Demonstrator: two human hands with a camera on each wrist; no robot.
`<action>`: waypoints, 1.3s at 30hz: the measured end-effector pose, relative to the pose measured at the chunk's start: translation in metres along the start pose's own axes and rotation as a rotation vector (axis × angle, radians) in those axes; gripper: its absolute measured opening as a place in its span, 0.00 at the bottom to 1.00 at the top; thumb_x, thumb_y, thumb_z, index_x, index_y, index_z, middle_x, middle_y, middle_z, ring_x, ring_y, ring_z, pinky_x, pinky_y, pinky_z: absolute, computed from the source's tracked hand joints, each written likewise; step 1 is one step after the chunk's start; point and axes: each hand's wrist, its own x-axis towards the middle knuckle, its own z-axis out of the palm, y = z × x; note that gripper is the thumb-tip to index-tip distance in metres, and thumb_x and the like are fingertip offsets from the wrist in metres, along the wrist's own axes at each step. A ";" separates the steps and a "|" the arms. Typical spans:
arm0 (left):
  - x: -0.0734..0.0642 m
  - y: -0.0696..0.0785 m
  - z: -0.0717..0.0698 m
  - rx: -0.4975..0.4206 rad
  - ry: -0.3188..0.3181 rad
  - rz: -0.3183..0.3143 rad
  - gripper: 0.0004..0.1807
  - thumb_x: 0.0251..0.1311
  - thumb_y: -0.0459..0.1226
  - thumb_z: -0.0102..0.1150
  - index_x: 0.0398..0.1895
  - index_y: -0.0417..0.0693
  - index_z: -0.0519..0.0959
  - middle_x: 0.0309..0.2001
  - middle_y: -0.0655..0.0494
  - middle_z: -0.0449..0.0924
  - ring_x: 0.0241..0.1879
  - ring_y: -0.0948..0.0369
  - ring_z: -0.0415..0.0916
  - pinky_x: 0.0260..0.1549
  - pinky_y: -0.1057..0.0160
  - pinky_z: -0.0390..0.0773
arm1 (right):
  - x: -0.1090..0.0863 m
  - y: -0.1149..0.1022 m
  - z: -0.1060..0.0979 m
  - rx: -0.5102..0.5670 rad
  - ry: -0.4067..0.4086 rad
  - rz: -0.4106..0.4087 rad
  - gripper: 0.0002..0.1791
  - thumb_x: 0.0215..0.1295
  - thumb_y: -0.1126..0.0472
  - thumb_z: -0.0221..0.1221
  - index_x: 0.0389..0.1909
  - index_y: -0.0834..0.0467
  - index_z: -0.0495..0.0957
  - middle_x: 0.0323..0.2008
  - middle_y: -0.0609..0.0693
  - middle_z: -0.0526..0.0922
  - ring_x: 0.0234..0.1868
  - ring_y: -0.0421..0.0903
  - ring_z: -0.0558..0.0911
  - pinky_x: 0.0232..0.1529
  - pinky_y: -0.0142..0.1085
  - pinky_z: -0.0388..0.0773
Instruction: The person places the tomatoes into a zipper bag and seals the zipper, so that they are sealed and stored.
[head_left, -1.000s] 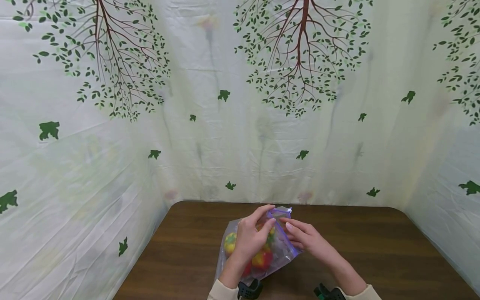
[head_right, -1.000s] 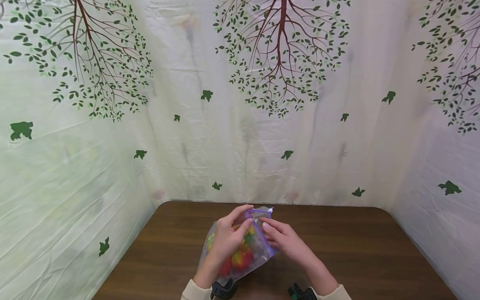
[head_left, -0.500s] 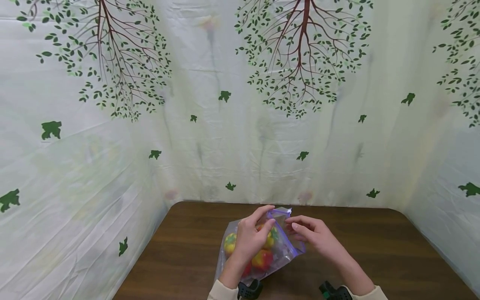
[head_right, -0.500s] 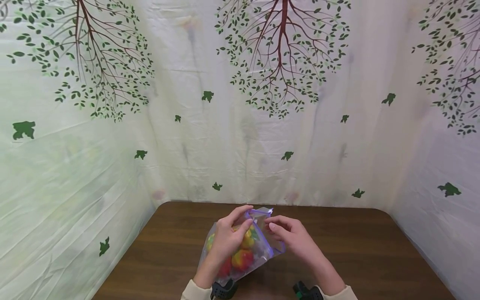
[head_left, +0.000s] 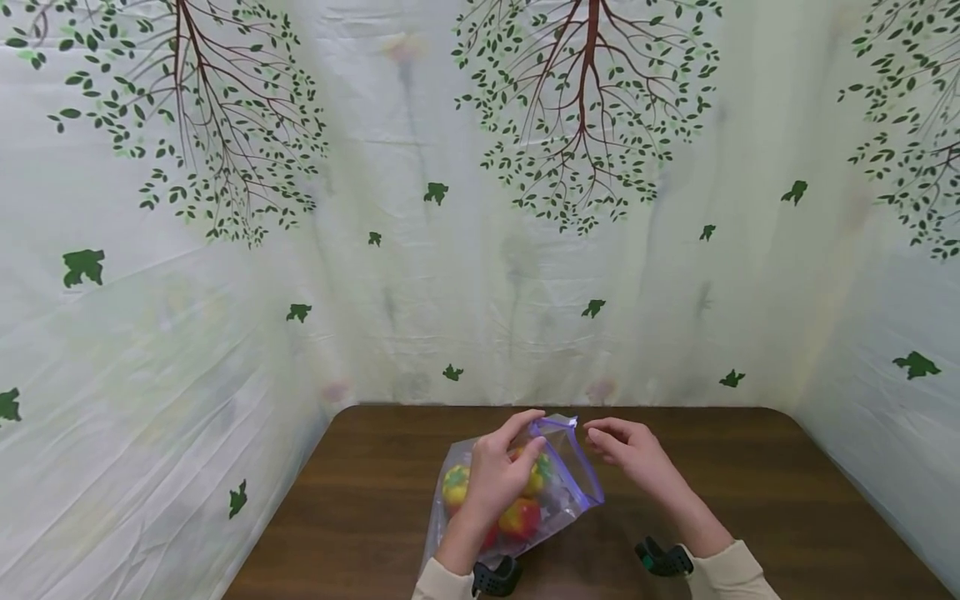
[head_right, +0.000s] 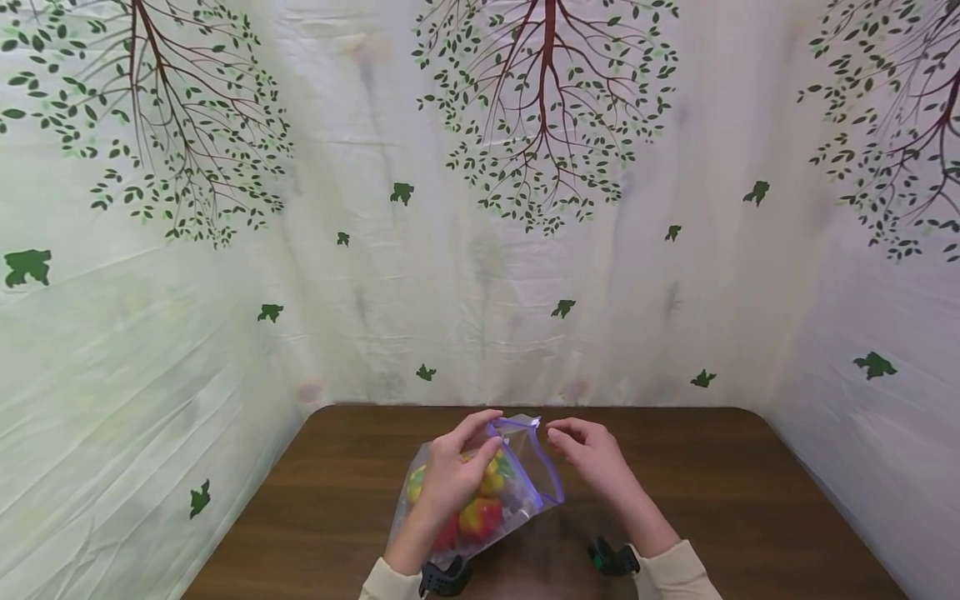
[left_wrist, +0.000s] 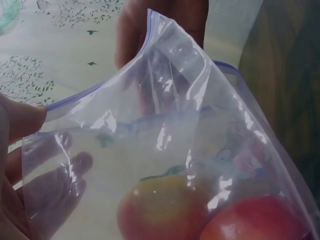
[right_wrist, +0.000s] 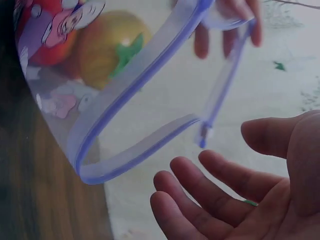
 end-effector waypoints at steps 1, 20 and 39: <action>0.000 0.000 0.000 -0.001 -0.004 -0.003 0.18 0.67 0.40 0.64 0.59 0.63 0.79 0.51 0.63 0.85 0.25 0.65 0.72 0.19 0.68 0.73 | 0.003 0.002 0.001 0.000 -0.007 0.009 0.23 0.74 0.50 0.58 0.57 0.65 0.80 0.48 0.60 0.85 0.51 0.56 0.85 0.49 0.45 0.83; -0.006 0.003 0.019 0.044 -0.061 -0.017 0.20 0.66 0.43 0.65 0.61 0.62 0.78 0.42 0.62 0.86 0.20 0.67 0.66 0.18 0.69 0.69 | 0.030 0.018 0.006 0.080 -0.010 0.164 0.23 0.69 0.49 0.64 0.42 0.69 0.82 0.29 0.56 0.86 0.27 0.50 0.86 0.31 0.43 0.85; -0.001 0.010 0.012 -0.086 -0.097 -0.077 0.20 0.69 0.39 0.63 0.62 0.63 0.76 0.54 0.55 0.84 0.51 0.59 0.83 0.46 0.54 0.83 | 0.053 0.016 0.007 0.121 -0.032 0.139 0.14 0.68 0.62 0.64 0.44 0.71 0.82 0.27 0.53 0.82 0.26 0.43 0.80 0.29 0.36 0.84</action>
